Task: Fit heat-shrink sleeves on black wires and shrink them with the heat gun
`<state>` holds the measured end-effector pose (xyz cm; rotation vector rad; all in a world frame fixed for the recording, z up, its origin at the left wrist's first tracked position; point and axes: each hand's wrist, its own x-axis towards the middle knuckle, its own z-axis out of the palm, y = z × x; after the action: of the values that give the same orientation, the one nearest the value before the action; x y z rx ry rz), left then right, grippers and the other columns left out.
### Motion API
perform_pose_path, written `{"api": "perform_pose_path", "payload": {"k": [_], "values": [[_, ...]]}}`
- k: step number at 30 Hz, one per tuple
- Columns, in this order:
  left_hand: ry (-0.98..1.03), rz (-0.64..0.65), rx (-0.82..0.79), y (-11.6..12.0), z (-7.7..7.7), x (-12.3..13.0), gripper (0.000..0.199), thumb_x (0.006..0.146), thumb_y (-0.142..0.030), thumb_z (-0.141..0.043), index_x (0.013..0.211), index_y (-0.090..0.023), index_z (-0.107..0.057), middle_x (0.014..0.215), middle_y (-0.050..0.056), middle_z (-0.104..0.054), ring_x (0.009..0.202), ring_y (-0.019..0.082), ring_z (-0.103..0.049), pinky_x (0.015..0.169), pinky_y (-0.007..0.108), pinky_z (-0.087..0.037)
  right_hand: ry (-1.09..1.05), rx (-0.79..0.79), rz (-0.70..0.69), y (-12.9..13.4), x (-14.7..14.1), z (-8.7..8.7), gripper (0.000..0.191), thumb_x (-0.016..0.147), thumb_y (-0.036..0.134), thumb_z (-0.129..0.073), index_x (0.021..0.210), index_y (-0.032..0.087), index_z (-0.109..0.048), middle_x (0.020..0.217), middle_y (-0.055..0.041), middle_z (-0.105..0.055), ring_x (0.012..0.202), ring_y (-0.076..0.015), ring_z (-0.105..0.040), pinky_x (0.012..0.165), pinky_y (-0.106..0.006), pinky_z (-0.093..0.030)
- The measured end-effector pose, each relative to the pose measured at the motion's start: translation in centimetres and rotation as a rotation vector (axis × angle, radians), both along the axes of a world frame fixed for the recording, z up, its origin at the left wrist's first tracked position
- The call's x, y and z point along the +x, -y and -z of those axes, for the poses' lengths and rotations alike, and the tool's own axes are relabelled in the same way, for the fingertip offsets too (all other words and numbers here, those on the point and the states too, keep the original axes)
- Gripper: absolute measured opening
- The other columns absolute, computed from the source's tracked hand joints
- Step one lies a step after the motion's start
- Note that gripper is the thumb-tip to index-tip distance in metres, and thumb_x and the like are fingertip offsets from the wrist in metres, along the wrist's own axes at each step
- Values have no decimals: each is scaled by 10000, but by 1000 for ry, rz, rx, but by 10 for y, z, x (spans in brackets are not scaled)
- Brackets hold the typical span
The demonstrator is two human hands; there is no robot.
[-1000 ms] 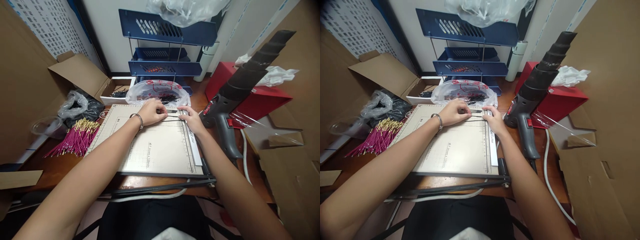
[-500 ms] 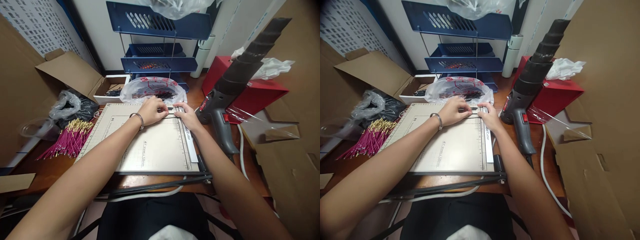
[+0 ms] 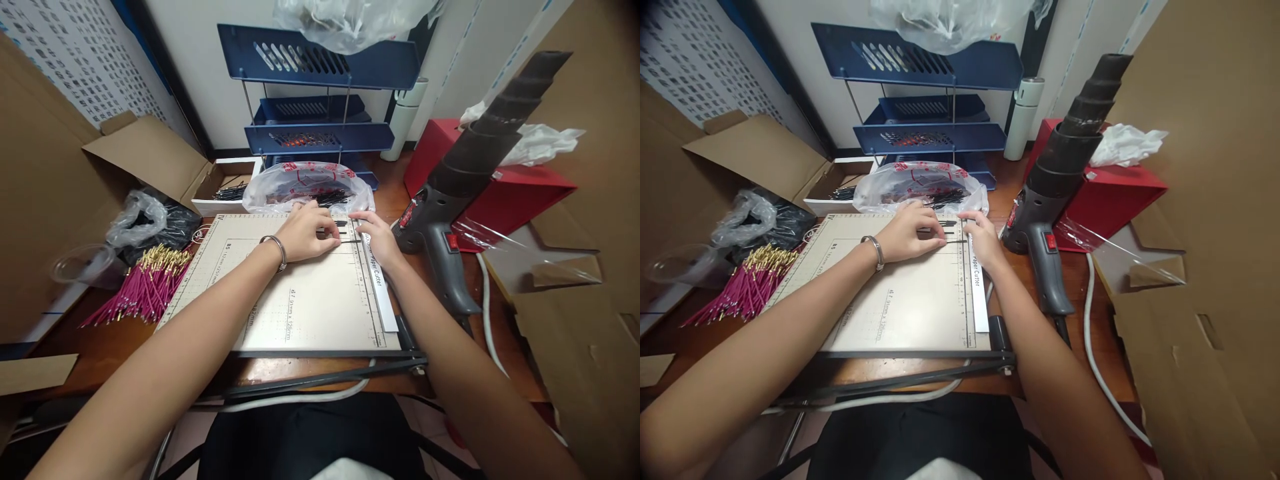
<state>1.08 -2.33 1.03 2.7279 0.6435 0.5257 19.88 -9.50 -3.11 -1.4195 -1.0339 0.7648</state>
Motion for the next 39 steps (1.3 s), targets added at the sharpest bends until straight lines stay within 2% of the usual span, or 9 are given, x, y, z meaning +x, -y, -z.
{"api": "perform_pose_path", "payload": {"k": [5,9,13,18,30,39], "values": [[-18,-44,5,-7,-3,-10,159,857,-340,-710,793,-210,-774,887,46,-721,965,261,-531,916,444,-316,-5,0,-16,1,0,0,371,573,316,-587,918,234,-695,1061,-42,-714,1198,-294,-564,1160,-462,-383],[-25,-81,-20,-8,-4,-12,150,855,-343,-709,816,-216,-779,917,44,-726,978,261,-541,903,438,-315,-1,-16,-35,2,0,0,423,542,311,-611,952,230,-681,1133,-52,-703,1204,-299,-561,1166,-462,-369],[-10,-72,0,-4,-3,-5,199,855,-405,-730,854,-216,-791,927,58,-717,995,269,-551,905,435,-327,10,-17,-53,2,0,-1,469,526,320,-627,984,225,-663,1179,-63,-683,1219,-301,-554,1161,-453,-360],[-22,-82,-9,-5,-2,-4,150,861,-339,-704,835,-216,-784,919,55,-714,994,265,-558,914,435,-336,-10,-30,-67,3,-1,-2,459,546,349,-633,990,233,-643,1203,-61,-674,1247,-302,-545,1174,-457,-343],[23,-53,-55,-10,1,-7,165,873,-348,-695,826,-212,-776,910,55,-725,958,249,-564,918,423,-385,-10,-28,-126,4,2,4,581,571,392,-798,1104,230,-631,1275,-79,-628,1302,-315,-529,1177,-494,-368],[36,-29,-120,-14,4,-8,180,890,-362,-692,871,-210,-787,921,59,-723,975,246,-575,938,412,-412,-15,-16,-134,3,3,7,557,594,385,-793,1101,226,-624,1212,-64,-653,1237,-290,-576,1150,-491,-400]]}}
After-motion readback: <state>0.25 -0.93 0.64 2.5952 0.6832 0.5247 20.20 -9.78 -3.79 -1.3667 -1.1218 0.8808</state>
